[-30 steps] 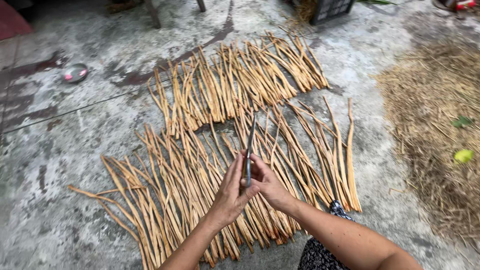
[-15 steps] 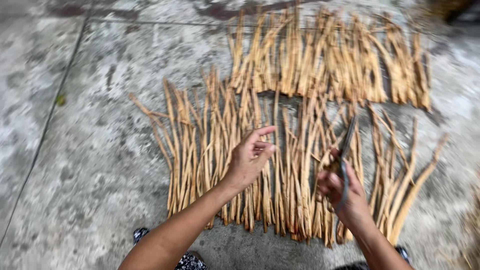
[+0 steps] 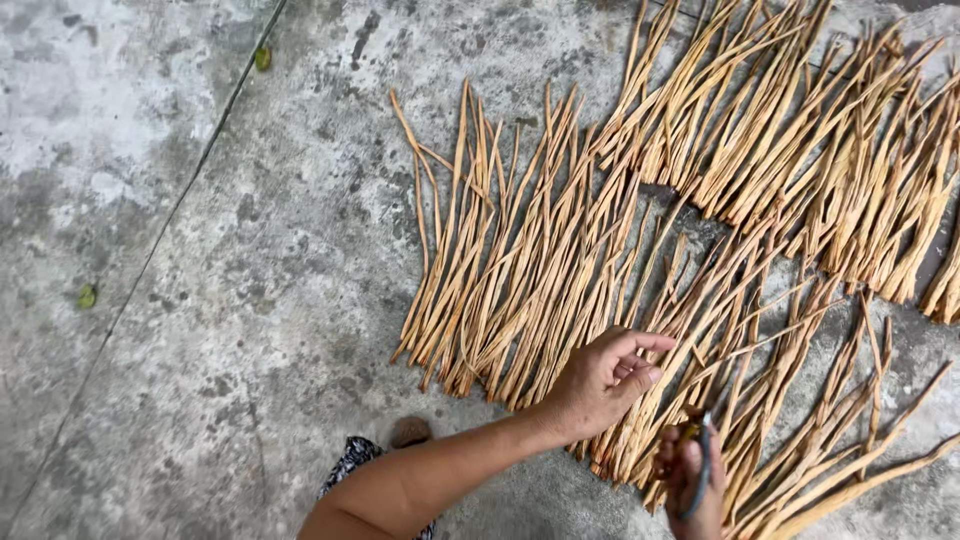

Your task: The person gathers and aligns bundles of dried sticks on a concrete floor, then uses shears to trim the ends of a bundle while seated on a small stool. The trimmed bundle is placed on the floor.

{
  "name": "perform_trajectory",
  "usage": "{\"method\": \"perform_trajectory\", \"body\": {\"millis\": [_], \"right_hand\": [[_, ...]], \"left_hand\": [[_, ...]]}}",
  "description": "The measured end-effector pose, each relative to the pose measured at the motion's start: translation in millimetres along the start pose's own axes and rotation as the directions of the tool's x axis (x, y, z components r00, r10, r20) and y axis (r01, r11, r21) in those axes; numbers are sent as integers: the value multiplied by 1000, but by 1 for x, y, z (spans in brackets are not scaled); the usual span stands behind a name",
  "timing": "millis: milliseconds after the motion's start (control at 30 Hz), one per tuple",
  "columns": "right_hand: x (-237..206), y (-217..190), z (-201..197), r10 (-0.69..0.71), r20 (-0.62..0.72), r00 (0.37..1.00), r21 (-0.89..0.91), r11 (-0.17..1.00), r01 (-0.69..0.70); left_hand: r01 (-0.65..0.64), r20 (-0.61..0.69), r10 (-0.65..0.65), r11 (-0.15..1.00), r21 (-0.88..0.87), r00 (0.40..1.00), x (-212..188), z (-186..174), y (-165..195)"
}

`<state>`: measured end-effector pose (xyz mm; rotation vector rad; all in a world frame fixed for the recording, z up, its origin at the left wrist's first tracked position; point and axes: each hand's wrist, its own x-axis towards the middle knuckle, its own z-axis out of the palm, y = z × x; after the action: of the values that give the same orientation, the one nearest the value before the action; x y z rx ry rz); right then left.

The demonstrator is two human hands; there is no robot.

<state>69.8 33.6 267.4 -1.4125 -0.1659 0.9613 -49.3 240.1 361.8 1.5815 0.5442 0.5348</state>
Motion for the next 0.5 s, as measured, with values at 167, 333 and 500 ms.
{"method": "perform_trajectory", "body": {"millis": [167,333,500], "right_hand": [[-22,40,14,101,-28,995,-301,948,-105],[-80,60,35,243,-123,962,-573,774,-269],[-134,32,36,227,8,974,-744,652,-146]], "left_hand": [[49,-58,-49,999,0,997,-24,6,-5],[33,-239,-38,999,-23,970,-46,5,13],[284,-206,-291,957,-67,934,-107,-7,77]]}}
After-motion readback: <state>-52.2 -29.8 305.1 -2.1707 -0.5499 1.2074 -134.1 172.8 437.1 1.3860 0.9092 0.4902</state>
